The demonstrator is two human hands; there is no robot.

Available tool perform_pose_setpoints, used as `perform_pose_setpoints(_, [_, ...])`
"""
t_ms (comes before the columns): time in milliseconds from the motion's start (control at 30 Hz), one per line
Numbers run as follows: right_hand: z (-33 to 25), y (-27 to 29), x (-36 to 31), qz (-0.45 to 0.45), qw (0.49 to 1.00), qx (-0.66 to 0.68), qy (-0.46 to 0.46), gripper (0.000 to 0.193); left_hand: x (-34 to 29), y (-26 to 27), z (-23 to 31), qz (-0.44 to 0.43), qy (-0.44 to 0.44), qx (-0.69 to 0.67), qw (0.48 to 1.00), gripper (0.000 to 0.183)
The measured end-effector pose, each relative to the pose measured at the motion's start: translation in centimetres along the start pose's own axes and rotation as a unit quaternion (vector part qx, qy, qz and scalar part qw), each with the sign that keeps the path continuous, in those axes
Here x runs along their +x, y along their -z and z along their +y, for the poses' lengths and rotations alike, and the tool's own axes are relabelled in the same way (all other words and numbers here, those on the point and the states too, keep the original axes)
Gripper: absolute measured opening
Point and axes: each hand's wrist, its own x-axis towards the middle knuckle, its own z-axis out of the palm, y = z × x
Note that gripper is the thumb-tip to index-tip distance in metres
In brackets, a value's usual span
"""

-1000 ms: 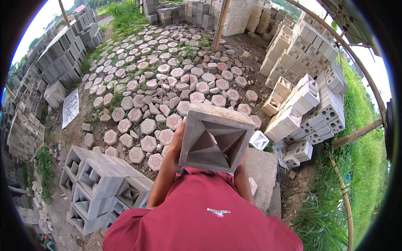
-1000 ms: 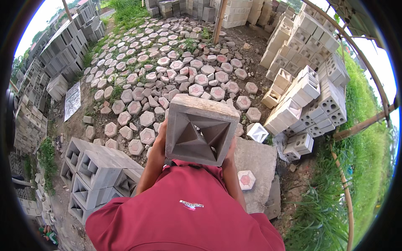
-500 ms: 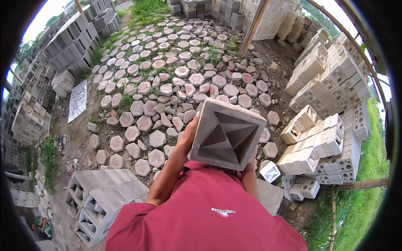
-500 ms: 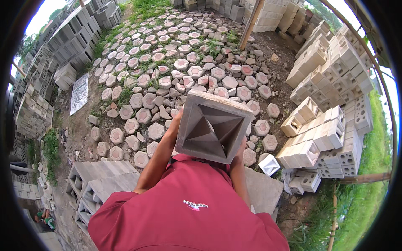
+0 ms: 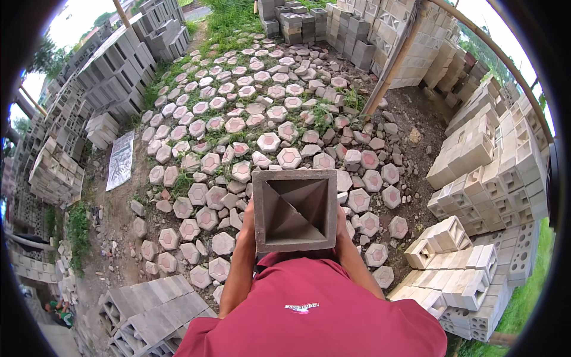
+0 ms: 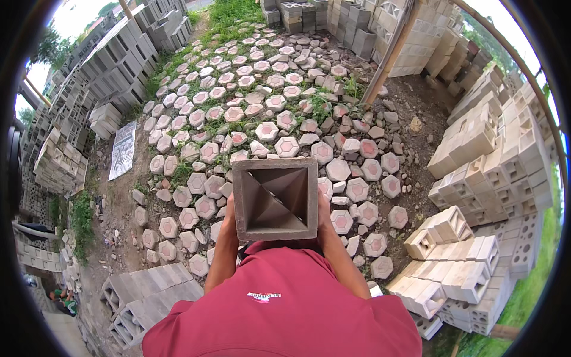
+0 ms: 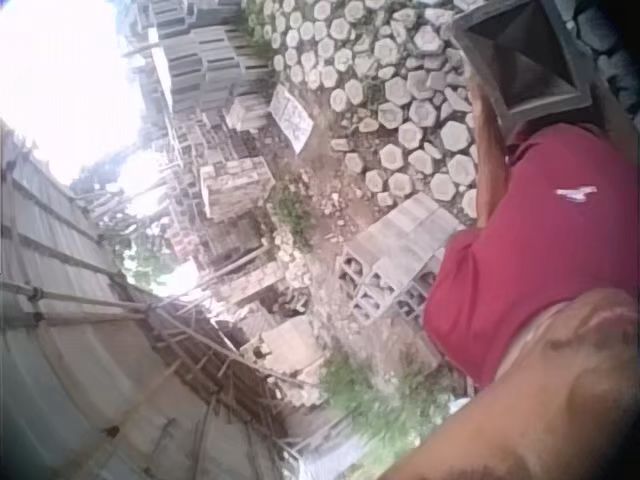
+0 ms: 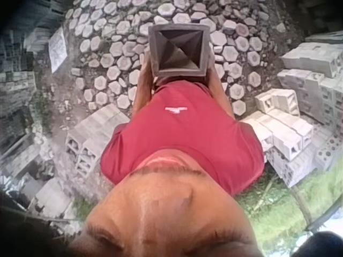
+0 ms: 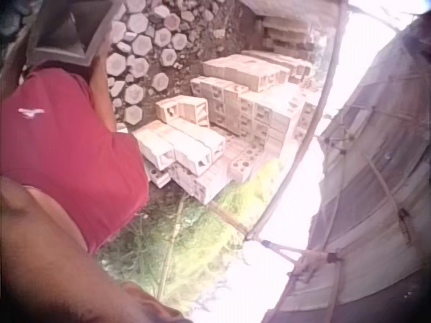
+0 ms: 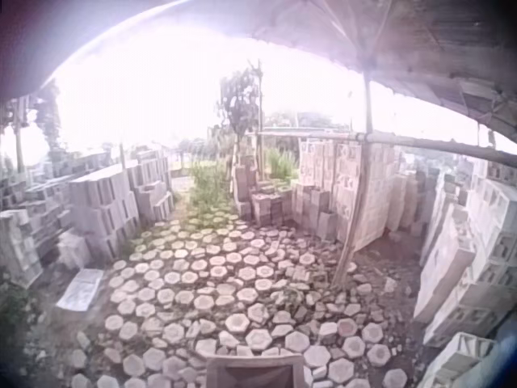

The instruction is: The person picks up concrete ventilation blocks and places them into a stack against a wall in an outdoor manufacturing area.

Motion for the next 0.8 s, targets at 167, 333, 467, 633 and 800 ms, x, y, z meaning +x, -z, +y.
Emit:
perform_pose_setpoints(167, [-2.9, -0.4, 9.3, -0.034, 0.999, 0.008, -0.037, 0.046, 6.8, -3.3, 2.0, 0.092, 0.025, -0.071, 0.993, 0.029])
perform_pose_setpoints(333, [-3.6, -0.1, 17.9, -0.003, 0.996, 0.023, -0.087, 0.045, 16.6, -3.5, 2.4, 0.065, 0.055, -0.046, 0.995, 0.030])
perform_pose_setpoints(467, [-3.9, -1.0, 27.5, 0.038, 0.998, 0.034, -0.043, 0.048, 27.2, -4.4, 3.8, 0.037, 0.101, -0.023, 0.994, 0.049])
perform_pose_setpoints(633, [-9.9, -7.1, 40.5, 0.036, 0.997, 0.064, -0.023, 0.055, 43.7, -5.0, 10.8, -0.034, 0.115, -0.009, 0.993, 0.053])
perform_pose_setpoints(800, [-16.1, -16.0, 51.6, 0.054, 0.990, 0.131, 0.003, 0.047, 56.5, -4.3, 19.5, -0.042, 0.104, -0.015, 0.994, 0.052])
